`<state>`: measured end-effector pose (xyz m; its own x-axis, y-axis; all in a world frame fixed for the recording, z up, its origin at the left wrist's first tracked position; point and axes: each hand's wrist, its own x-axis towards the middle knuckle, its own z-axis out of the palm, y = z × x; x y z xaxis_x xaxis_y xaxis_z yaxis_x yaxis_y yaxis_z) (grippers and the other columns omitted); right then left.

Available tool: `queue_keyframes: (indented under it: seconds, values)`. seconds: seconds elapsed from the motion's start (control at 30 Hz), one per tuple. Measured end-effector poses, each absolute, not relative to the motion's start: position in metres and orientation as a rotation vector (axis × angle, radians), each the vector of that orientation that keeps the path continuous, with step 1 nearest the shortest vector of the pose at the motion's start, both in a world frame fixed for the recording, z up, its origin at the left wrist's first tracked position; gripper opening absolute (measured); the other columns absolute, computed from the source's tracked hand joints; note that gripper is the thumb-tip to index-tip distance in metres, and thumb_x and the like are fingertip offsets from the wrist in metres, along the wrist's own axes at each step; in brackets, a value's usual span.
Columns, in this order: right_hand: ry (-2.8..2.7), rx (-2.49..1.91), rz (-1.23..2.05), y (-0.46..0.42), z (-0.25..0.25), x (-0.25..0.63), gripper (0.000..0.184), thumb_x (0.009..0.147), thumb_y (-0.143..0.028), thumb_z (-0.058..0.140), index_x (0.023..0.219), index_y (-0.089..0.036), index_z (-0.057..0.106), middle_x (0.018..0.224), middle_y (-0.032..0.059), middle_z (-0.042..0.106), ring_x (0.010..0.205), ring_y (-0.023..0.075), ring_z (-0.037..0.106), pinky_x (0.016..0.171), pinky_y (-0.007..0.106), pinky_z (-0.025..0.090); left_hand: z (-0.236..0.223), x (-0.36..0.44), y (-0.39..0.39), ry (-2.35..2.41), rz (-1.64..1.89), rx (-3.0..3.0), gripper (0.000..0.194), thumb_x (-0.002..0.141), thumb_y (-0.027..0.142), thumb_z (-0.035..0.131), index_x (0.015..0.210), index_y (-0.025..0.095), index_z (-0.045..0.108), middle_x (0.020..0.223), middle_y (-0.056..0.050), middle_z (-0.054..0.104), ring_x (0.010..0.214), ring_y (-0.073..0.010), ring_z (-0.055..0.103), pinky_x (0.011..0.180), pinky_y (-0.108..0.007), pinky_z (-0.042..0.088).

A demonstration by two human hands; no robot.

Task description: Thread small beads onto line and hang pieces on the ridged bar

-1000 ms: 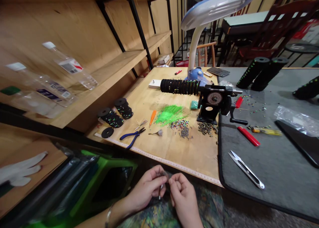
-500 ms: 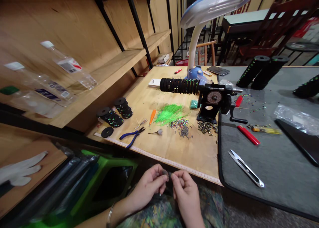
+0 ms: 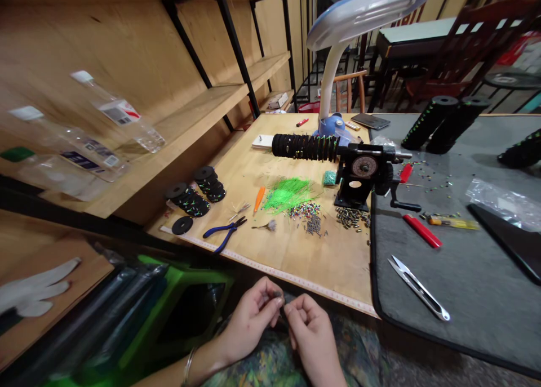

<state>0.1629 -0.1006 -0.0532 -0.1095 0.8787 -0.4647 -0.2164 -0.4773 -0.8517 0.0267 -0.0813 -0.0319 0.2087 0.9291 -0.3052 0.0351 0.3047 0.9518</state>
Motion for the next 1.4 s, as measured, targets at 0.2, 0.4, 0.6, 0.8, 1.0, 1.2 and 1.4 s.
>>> queue_keyframes:
  seconds: [0.2,0.4,0.6,0.8,1.0,1.2,1.4]
  values:
    - [-0.795,-1.345,1.715,-0.101,-0.054,0.163,0.051,0.064,-0.069,0.067,0.062,-0.020,0.050,0.037,-0.0129,0.032,0.034,0.0044,0.021,0.036,0.018,0.013,-0.032,0.025,-0.083,1.195,0.807,1.113,0.024,0.083,0.038,0.062,0.079,0.018,0.050,0.060,0.005,0.046,0.052,-0.0093,0.044,0.052,-0.022,0.036]
    - [-0.761,-1.315,1.755,-0.101,-0.057,0.165,0.052,0.064,-0.070,0.067,0.065,-0.021,0.048,0.035,-0.0140,0.030,0.032,0.0042,0.020,0.035,0.017,0.010,-0.031,0.024,-0.083,1.197,0.776,1.154,0.020,0.083,0.034,0.061,0.079,0.018,0.049,0.062,0.005,0.046,0.052,-0.0093,0.044,0.051,-0.022,0.036]
    - [-0.794,-1.323,1.723,-0.101,-0.062,0.166,0.052,0.067,-0.071,0.064,0.069,-0.021,0.049,0.034,-0.0126,0.035,0.032,0.0047,0.021,0.035,0.017,0.013,-0.033,0.021,-0.083,1.207,0.752,1.246,0.012,0.086,0.027,0.056,0.082,0.017,0.052,0.066,0.003,0.049,0.055,-0.0101,0.045,0.053,-0.022,0.037]
    - [-0.778,-1.298,1.705,-0.102,-0.067,0.164,0.052,0.067,-0.069,0.066,0.080,-0.019,0.055,0.034,-0.0140,0.034,0.030,0.0053,0.022,0.034,0.017,0.015,-0.031,0.020,-0.084,1.203,0.731,1.291,0.009,0.086,0.024,0.056,0.081,0.017,0.053,0.069,0.001,0.051,0.060,-0.0110,0.047,0.057,-0.022,0.038]
    - [-0.687,-1.257,1.719,-0.102,-0.070,0.164,0.049,0.068,-0.066,0.068,0.078,-0.021,0.051,0.033,-0.0151,0.032,0.030,0.0042,0.019,0.034,0.016,0.013,-0.034,0.021,-0.085,1.170,0.714,1.271,0.010,0.085,0.024,0.057,0.079,0.018,0.051,0.071,0.001,0.051,0.060,-0.0107,0.046,0.057,-0.022,0.037]
    - [-0.609,-1.189,1.708,-0.099,-0.061,0.169,0.043,0.073,-0.059,0.069,0.078,-0.021,0.049,0.039,-0.0153,0.031,0.035,0.0039,0.017,0.036,0.016,0.011,-0.027,0.021,-0.083,1.110,0.678,1.158,0.012,0.086,0.026,0.053,0.079,0.018,0.046,0.065,0.004,0.045,0.056,-0.0099,0.041,0.054,-0.023,0.034]
    - [-0.691,-1.188,1.652,-0.099,-0.064,0.169,0.042,0.077,-0.059,0.065,0.076,-0.021,0.048,0.042,-0.0151,0.029,0.036,0.0040,0.018,0.038,0.016,0.011,-0.020,0.022,-0.081,1.036,0.656,1.082,0.030,0.067,0.012,0.067,0.086,0.018,0.044,0.074,0.004,0.048,0.065,-0.0096,0.044,0.061,-0.022,0.036]
